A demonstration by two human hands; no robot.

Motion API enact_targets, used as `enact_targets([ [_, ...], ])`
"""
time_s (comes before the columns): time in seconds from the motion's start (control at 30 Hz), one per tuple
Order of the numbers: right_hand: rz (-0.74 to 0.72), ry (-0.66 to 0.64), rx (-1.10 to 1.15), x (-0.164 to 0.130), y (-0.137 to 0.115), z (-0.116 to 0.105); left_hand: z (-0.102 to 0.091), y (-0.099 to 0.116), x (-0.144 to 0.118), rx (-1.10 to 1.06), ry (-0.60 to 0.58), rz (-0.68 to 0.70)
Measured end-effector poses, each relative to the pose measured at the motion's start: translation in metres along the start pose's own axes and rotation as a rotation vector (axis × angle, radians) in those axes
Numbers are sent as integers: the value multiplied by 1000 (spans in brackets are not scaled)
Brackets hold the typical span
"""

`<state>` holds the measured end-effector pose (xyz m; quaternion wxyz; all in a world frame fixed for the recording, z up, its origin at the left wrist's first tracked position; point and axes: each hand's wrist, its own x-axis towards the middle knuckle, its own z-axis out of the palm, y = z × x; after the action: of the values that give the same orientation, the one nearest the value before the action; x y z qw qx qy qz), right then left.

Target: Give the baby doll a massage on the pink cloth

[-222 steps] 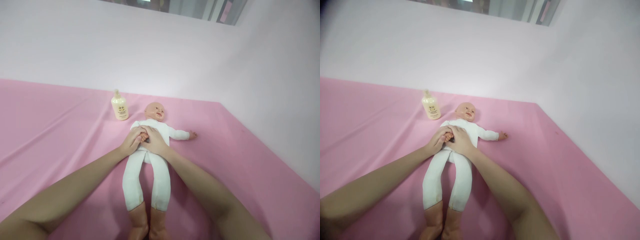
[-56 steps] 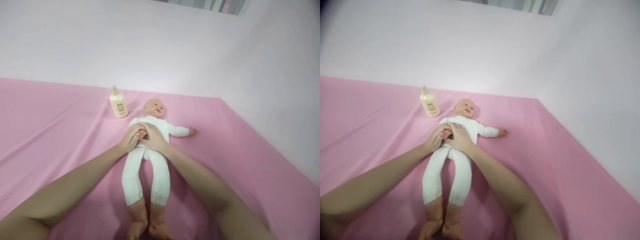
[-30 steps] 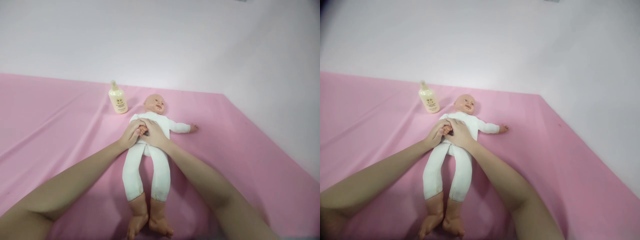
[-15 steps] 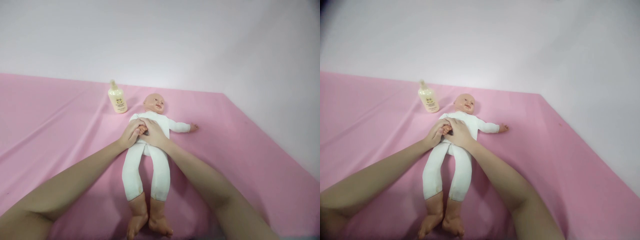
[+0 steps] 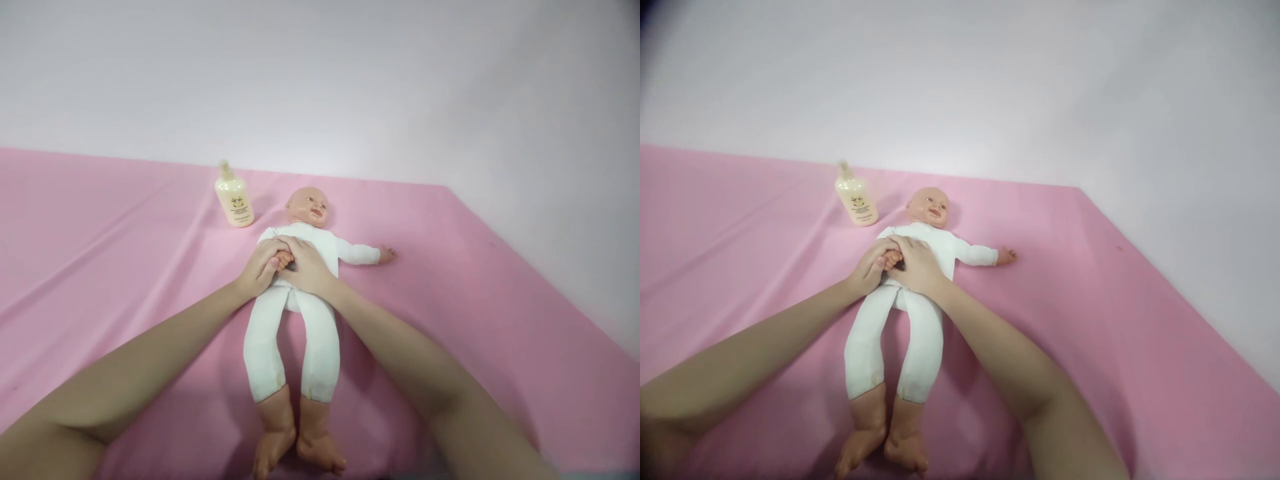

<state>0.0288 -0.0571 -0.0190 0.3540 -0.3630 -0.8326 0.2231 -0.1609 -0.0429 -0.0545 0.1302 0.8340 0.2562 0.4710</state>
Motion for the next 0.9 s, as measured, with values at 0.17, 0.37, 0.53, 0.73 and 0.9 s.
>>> enact_targets([
  [0.17, -5, 9, 0, 0, 0, 0, 0, -2, -1, 8, 0, -15],
  [0.37, -23, 8, 0, 0, 2, 1, 0, -1, 0, -3, 4, 9],
  [0.53, -32, 11, -5, 1, 5, 3, 0, -2, 0, -5, 2, 24],
  [0.73, -33, 15, -7, 1, 6, 3, -1, 0, 1, 8, 2, 27],
  [0.9, -30, 11, -14, 1, 6, 3, -1, 3, 4, 20, 11, 32],
])
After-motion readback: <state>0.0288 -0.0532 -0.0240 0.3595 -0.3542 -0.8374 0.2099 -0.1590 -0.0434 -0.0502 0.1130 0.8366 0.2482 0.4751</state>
